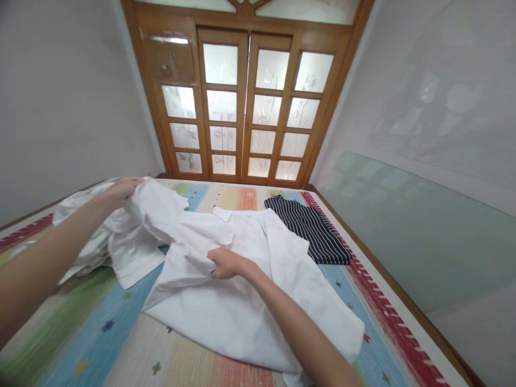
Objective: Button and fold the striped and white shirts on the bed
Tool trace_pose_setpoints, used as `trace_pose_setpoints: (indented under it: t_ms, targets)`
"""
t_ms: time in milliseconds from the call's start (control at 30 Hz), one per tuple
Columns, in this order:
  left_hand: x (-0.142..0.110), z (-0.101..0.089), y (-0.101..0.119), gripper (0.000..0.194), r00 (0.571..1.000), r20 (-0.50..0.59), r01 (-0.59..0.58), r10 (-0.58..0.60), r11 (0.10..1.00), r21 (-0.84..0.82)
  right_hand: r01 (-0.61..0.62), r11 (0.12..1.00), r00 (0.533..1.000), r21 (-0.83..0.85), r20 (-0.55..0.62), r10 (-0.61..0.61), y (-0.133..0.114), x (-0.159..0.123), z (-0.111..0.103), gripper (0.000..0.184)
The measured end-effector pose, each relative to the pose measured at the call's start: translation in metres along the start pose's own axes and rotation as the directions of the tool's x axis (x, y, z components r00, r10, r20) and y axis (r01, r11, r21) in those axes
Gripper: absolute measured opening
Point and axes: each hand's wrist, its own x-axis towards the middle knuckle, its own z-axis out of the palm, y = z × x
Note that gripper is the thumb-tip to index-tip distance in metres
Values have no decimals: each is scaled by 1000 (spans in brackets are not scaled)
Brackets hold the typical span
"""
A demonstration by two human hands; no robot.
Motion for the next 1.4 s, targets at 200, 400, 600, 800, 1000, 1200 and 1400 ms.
trace_pose_setpoints:
  t_ms: [200,400,600,800,1000,1200,1400]
  targets:
    - [15,-31,16,39,994,-16,-85,109,850,520,-34,972,966,-233,241,92,-5,-26,-6,32]
    - [21,-36,19,39,891,411,-447,191,214,869,-160,980,898,-117,394,194,-7,-31,-15,12]
    - [10,-13,4,42,879,399,-423,260,40,905,-378,915,769,138,598,227,-14,-32,-27,12]
    - [-19,64,-17,40,707,689,-706,163,99,701,-376,920,918,108,-92,386,22,-6,-43,31]
    - [-43,142,-70,40,635,771,-751,-41,198,630,-652,743,756,-152,-215,619,73,30,-28,53]
    - [-24,171,-105,41,648,761,-737,-19,235,634,-790,579,606,-200,-119,786,98,52,-16,61]
    - [5,185,-118,47,699,715,-688,4,275,672,-801,559,592,-215,-137,794,124,69,-21,63]
